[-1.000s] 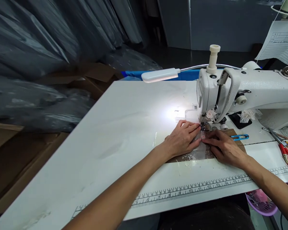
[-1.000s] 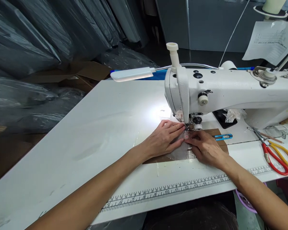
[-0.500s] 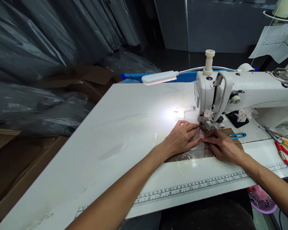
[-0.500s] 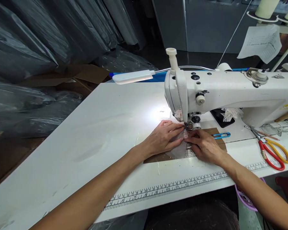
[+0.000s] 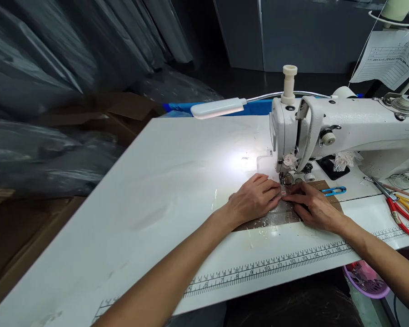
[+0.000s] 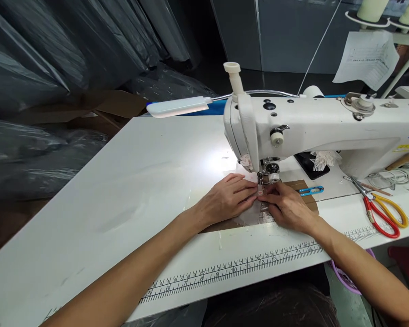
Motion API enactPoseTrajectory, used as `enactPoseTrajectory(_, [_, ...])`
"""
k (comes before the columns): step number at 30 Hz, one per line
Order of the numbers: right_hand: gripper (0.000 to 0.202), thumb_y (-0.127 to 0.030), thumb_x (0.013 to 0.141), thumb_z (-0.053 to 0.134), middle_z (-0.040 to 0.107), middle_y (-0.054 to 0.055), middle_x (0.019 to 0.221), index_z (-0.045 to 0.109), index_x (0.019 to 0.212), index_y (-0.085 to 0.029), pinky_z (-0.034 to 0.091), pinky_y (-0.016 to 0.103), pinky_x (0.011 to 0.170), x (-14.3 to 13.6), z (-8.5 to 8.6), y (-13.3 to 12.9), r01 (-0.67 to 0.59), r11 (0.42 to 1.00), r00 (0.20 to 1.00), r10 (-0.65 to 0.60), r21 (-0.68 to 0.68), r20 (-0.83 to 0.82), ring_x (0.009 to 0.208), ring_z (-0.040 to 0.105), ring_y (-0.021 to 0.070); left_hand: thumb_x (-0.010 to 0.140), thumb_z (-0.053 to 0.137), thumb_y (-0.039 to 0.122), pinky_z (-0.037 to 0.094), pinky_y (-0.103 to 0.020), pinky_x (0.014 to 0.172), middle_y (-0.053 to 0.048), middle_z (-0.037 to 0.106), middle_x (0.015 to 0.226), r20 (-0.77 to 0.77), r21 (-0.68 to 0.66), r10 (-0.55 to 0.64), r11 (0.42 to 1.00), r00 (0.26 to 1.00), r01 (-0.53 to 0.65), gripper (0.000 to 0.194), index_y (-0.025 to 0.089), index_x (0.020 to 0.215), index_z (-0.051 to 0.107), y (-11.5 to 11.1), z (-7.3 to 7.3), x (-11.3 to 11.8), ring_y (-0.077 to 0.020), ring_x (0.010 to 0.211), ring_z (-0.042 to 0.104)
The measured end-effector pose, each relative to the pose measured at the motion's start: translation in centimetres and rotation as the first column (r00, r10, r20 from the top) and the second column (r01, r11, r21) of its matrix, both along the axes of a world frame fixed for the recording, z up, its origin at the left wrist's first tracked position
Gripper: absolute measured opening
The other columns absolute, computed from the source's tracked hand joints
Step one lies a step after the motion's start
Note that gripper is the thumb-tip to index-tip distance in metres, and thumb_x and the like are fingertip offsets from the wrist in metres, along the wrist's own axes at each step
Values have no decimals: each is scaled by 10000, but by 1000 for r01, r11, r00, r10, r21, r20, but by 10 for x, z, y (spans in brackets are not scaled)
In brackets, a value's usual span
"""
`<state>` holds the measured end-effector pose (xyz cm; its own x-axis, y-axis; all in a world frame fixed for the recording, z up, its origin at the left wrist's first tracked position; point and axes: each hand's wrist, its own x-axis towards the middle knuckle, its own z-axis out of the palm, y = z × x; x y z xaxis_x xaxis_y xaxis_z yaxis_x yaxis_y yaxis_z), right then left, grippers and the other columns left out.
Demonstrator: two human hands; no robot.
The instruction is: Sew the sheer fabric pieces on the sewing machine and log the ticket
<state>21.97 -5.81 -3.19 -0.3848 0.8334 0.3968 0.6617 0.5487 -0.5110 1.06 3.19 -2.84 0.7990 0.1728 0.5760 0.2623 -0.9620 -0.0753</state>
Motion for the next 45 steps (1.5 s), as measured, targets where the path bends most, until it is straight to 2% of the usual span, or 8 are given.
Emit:
enactPoseTrajectory(9, [335, -104, 933, 450, 569, 122, 1072, 668, 1174, -184, 575, 415, 885, -3, 0, -1, -11, 999, 1000, 11, 41, -5, 1010, 591, 222, 943, 519, 321, 506, -397, 823, -66, 716, 1059, -99, -124, 5, 992, 995, -17, 239, 179, 1028, 693, -3, 7, -6, -193, 852, 643])
enactPoseTrajectory(22, [415, -117, 952, 406, 540, 135, 1123, 518, 1339, -217, 555, 449, 842, -7, 1, -1, 29, 1000, 997, -29, 4, 71, 971, 555, 247, 986, 450, 332, 538, -387, 765, -115, 694, 1066, -137, -75, 117, 989, 984, -128, 313, 119, 1054, 669, -1, 2, -1, -215, 870, 647])
enactPoseTrajectory(29, [402, -138, 968, 372, 542, 152, 1084, 540, 1330, -182, 559, 461, 844, -6, -2, -1, 46, 999, 996, -46, 11, 76, 971, 557, 261, 994, 436, 344, 514, -371, 708, -111, 689, 921, -120, -21, 194, 980, 974, -198, 341, 89, 1069, 650, -1, -1, 3, -218, 799, 620])
enactPoseTrajectory(33, [409, -151, 964, 369, 543, 152, 1084, 559, 1324, -194, 568, 452, 823, -6, -1, 0, 49, 999, 996, -50, 12, 75, 959, 563, 260, 979, 462, 338, 489, -379, 728, -113, 676, 973, -65, -27, 187, 982, 980, -189, 292, 117, 1051, 640, 0, 1, 5, -217, 822, 602])
enactPoseTrajectory(36, [410, -152, 957, 371, 541, 151, 1092, 570, 1315, -178, 566, 433, 843, -5, 3, 0, 44, 999, 996, -42, -19, 81, 963, 572, 249, 966, 465, 309, 459, -396, 739, -105, 659, 948, -6, -37, 220, 975, 975, -220, 234, 150, 980, 636, 9, 5, 4, -220, 830, 578])
enactPoseTrajectory(39, [403, -177, 962, 380, 544, 145, 1092, 582, 1311, -165, 557, 423, 884, -3, 6, -1, 42, 996, 998, -38, -74, 57, 982, 583, 241, 979, 403, 272, 439, -386, 719, -89, 634, 866, -64, -108, 285, 951, 956, -291, 256, 154, 953, 629, 30, 8, 1, -219, 801, 568])
enactPoseTrajectory(42, [412, -187, 961, 381, 561, 134, 1123, 584, 1320, -172, 551, 409, 902, 1, 7, -1, 32, 990, 999, -32, -135, -2, 982, 601, 223, 986, 363, 251, 443, -346, 678, -79, 620, 850, -188, -178, 243, 944, 952, -276, 288, 158, 953, 633, 50, 9, -6, -202, 776, 579])
enactPoseTrajectory(45, [391, -184, 948, 394, 602, 109, 1099, 630, 1261, -177, 546, 394, 882, 10, 8, 2, 17, 991, 998, -25, -134, -56, 967, 614, 208, 983, 375, 238, 468, -333, 678, -100, 640, 956, -144, -131, 233, 959, 962, -252, 271, 162, 978, 635, 53, 11, -12, -188, 794, 600])
